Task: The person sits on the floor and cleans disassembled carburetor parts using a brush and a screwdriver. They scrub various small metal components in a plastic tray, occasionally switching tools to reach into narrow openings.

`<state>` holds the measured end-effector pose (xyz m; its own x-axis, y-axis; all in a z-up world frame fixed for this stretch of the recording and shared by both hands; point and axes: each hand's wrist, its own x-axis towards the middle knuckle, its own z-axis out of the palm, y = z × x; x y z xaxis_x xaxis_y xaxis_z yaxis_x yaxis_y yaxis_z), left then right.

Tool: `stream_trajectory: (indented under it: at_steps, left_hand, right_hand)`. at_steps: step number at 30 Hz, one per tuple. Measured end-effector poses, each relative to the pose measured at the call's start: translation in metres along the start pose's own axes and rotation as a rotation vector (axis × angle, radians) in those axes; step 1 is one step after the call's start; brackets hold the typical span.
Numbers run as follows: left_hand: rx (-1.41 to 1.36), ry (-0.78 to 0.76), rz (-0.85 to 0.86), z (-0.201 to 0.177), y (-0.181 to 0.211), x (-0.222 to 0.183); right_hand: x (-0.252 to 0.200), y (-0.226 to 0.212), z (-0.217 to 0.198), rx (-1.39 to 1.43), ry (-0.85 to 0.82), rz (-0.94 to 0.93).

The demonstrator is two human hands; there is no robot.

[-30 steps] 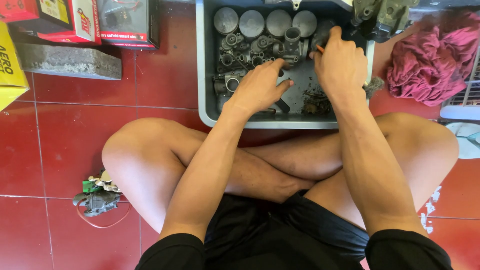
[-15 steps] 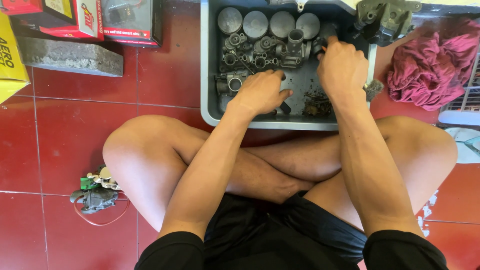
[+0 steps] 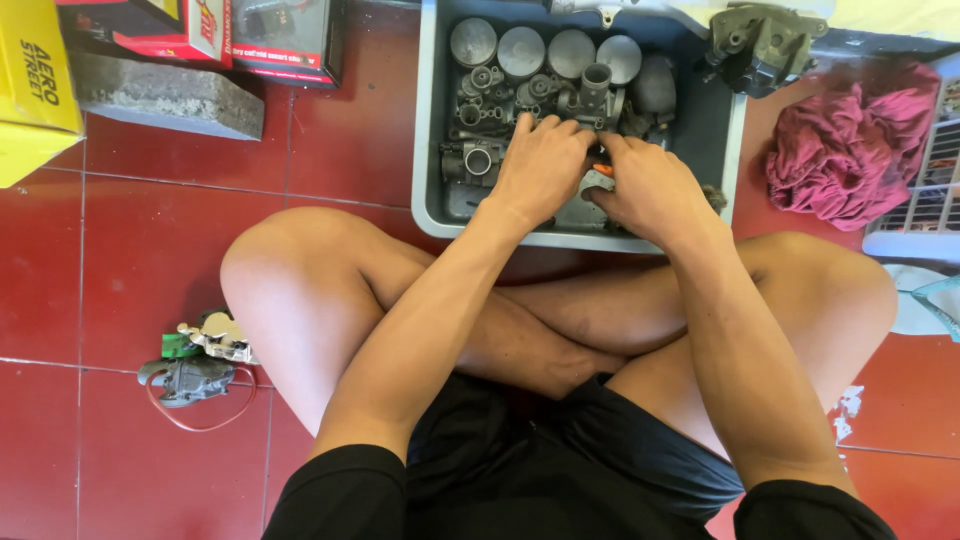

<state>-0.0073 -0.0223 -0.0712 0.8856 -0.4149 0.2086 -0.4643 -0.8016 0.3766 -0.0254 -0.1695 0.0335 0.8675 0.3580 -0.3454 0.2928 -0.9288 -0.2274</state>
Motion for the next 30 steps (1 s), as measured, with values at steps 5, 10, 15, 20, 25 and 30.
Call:
stream_trajectory:
  at_steps: [5, 10, 15, 20, 25, 30]
  left_hand:
    - [-0.12, -0.146, -0.06, -0.051, 0.013, -0.012]
    - [-0.381, -0.429, -0.279, -0.051, 0.014, -0.033]
    - [-0.373, -0.395, -0.32, -0.049, 0.001, -0.037]
    - [-0.326, -0.125, -0.267, -0.117, 0.013, -0.065]
    - [-0.399, 0.412, -0.077, -0.2, 0.003, -0.123]
    - [-0.838, 1.009, -0.327, -0.268, 0.015, -0.283]
  right_hand:
    - [-0.001, 0.007, -0.006, -0.015, 0.024, 0.005]
    - [0.002, 0.005, 0.019, -0.155, -0.152, 0.076]
    - [-0.002, -0.001, 0.02, 0.043, -0.262, 0.008]
    - [-0.005, 0.006, 0.041, -0.027, 0.151, -0.313]
    - [-0.044, -0.094, -0.003, 0.088, 0.445, -0.701]
    - [-0.111, -0.237, -0.045, 0.758, 0.366, -0.934]
